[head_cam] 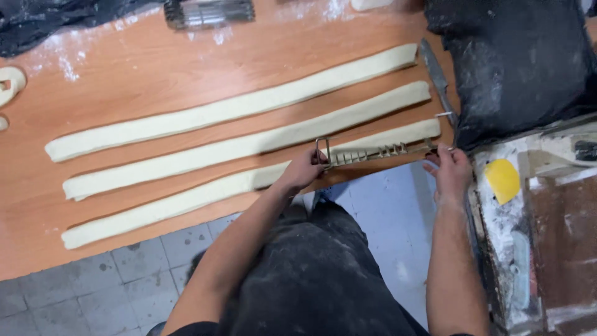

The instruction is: Marking and cutting long strips of pastry dough into smaller portions.

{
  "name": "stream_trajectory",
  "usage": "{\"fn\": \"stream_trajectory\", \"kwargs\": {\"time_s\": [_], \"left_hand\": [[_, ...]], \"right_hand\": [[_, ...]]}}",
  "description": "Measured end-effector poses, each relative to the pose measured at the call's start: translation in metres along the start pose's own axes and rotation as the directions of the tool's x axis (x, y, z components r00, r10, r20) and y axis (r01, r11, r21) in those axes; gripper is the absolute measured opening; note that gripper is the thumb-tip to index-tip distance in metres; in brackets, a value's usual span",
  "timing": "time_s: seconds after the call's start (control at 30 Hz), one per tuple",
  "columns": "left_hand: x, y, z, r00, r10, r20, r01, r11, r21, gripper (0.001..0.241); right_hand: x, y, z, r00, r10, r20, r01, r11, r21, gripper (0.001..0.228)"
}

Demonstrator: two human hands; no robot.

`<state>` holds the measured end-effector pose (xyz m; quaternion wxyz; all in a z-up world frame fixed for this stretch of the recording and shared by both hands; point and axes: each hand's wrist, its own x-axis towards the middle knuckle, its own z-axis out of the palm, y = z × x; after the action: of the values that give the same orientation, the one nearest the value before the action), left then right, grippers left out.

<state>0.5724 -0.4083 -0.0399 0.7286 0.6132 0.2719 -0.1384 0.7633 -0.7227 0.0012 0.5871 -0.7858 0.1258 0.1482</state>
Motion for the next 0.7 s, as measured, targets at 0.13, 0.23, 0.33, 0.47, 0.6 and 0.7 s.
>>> {"fn": "stream_trajectory", "kwargs": {"time_s": [0.13, 0.23, 0.33, 0.47, 0.6, 0.7], "left_hand": [[0.000, 0.019, 0.031, 0.989, -0.138, -0.059, 0.144, 0.983, 0.111, 0.017], [0.020, 0.006, 0.032, 0.990, -0.101, -0.097, 0.112, 0.987, 0.114, 0.016], [0.018, 0.001, 0.038, 0.985, -0.109, -0.134, 0.117, 0.992, 0.051, 0.017], [0.005, 0.019, 0.044, 0.976, -0.143, -0.162, 0.149, 0.988, 0.028, 0.019], [0.004, 0.024, 0.044, 0.976, -0.130, -0.177, 0.143, 0.988, 0.058, 0.020], [0.006, 0.022, 0.046, 0.972, -0.140, -0.190, 0.150, 0.988, 0.040, 0.020]], "right_hand": [[0.028, 0.005, -0.015, 0.997, 0.035, 0.069, -0.035, 0.999, 0.011, 0.029], [0.055, 0.026, -0.016, 0.993, 0.052, 0.105, -0.052, 0.999, -0.002, 0.030], [0.051, 0.006, -0.010, 0.986, 0.095, 0.137, -0.095, 0.995, -0.004, 0.031], [0.054, 0.003, -0.009, 0.978, 0.117, 0.171, -0.109, 0.993, -0.053, 0.032], [0.059, 0.004, -0.006, 0.972, 0.120, 0.200, -0.110, 0.992, -0.060, 0.033], [0.058, 0.002, -0.008, 0.967, 0.133, 0.219, -0.120, 0.990, -0.070, 0.034]]}}
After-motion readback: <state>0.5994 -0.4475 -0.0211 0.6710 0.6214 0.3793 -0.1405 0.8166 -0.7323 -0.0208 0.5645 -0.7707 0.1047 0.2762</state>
